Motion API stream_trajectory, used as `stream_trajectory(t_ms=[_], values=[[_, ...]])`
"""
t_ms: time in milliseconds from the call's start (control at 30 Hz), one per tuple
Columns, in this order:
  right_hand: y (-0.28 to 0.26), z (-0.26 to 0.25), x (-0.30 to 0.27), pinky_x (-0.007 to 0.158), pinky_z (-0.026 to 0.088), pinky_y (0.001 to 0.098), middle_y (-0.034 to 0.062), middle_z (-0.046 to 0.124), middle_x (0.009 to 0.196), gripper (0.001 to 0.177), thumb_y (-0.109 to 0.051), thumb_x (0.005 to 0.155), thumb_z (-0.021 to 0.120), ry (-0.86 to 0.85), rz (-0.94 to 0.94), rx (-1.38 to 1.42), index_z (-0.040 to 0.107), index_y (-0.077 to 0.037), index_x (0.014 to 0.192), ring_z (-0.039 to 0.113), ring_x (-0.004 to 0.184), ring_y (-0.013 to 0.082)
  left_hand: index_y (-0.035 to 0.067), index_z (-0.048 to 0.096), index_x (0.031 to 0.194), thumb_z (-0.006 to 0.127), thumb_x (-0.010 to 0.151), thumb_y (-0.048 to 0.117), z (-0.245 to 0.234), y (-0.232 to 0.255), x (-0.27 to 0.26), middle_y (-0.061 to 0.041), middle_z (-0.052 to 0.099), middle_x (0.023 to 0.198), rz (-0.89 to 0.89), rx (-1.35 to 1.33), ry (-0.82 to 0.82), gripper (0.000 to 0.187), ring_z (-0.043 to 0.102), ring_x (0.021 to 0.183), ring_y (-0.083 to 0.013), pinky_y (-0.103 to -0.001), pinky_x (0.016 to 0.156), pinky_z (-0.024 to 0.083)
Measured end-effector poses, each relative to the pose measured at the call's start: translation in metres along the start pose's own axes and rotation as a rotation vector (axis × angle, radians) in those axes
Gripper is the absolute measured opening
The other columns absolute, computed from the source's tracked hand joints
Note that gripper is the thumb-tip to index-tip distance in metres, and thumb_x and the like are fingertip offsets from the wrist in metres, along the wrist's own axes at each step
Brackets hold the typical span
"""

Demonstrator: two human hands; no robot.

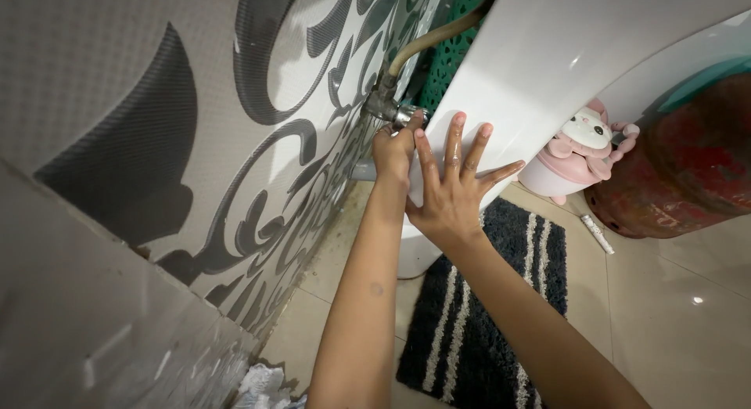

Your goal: The person scrubs a white pedestal sink with a yellow sponge, rinses the sponge, and wipes the sink basin and faucet. They then rinse a cloth and wipe the sink and pedestal dry.

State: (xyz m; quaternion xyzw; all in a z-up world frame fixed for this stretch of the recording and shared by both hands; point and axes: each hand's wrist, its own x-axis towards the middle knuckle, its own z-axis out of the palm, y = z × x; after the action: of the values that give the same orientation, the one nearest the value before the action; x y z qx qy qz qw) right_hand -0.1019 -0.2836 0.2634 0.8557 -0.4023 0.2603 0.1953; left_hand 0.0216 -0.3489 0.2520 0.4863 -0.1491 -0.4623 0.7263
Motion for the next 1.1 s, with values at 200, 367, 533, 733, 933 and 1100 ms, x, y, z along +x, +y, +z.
stream_trajectory(t_ms=[200,367,533,733,933,1100], values=[[0.001,-0.004,0.0,0.094,-0.014,0.0931,0.0256,0.0,0.171,0.11,-0.049,0.073,0.084,-0.04,0.014,0.058,0.029,-0.023,0.165,-0.013,0.154,0.0493,-0.005,0.074,0.097,0.083,0.08,0.028,0.001,-0.005,0.005,-0.013,0.075,0.093,0.025,0.004,0.029,0.039,0.065,0.08,-0.0193,-0.031,0.074,0.052],[0.0,-0.009,0.0,0.095,-0.015,0.0925,0.0251,-0.001,0.17,0.115,-0.047,0.067,0.085,-0.102,0.036,0.06,0.028,-0.024,0.165,-0.014,0.154,0.0473,-0.004,0.073,0.098,0.083,0.079,0.025,0.004,-0.002,0.006,-0.013,0.075,0.092,-0.044,0.054,0.052,0.036,0.068,0.079,-0.0197,-0.032,0.073,0.053],[-0.001,-0.012,-0.002,0.095,-0.014,0.0928,0.0243,-0.003,0.17,0.115,-0.049,0.067,0.085,-0.106,0.03,0.051,0.029,-0.024,0.164,-0.014,0.154,0.0462,-0.004,0.073,0.095,0.081,0.078,0.02,0.003,-0.018,0.017,-0.012,0.075,0.088,-0.062,0.005,0.022,0.03,0.067,0.074,-0.0195,-0.033,0.068,0.053],[-0.004,-0.014,-0.001,0.093,-0.014,0.0932,0.027,-0.004,0.169,0.116,-0.047,0.066,0.084,-0.128,0.031,0.075,0.029,-0.02,0.164,-0.015,0.153,0.0468,-0.006,0.073,0.088,0.085,0.078,0.022,-0.003,-0.016,0.011,-0.013,0.074,0.084,-0.109,0.019,-0.01,0.033,0.065,0.07,-0.0209,-0.034,0.065,0.052],[-0.007,-0.016,-0.002,0.094,-0.015,0.0926,0.0275,-0.004,0.169,0.116,-0.042,0.063,0.084,-0.141,0.041,0.085,0.029,-0.021,0.164,-0.015,0.154,0.0456,-0.006,0.075,0.09,0.086,0.076,0.026,0.002,-0.011,0.014,-0.013,0.076,0.085,-0.026,0.079,0.024,0.036,0.067,0.071,-0.0202,-0.033,0.067,0.053],[-0.005,-0.012,-0.003,0.094,-0.017,0.0924,0.0265,-0.004,0.169,0.117,-0.042,0.063,0.084,-0.125,0.027,0.096,0.027,-0.022,0.163,-0.015,0.154,0.044,-0.004,0.075,0.09,0.086,0.076,0.025,0.003,-0.015,0.019,-0.014,0.076,0.086,-0.054,0.07,0.06,0.034,0.068,0.071,-0.0216,-0.034,0.068,0.054]])
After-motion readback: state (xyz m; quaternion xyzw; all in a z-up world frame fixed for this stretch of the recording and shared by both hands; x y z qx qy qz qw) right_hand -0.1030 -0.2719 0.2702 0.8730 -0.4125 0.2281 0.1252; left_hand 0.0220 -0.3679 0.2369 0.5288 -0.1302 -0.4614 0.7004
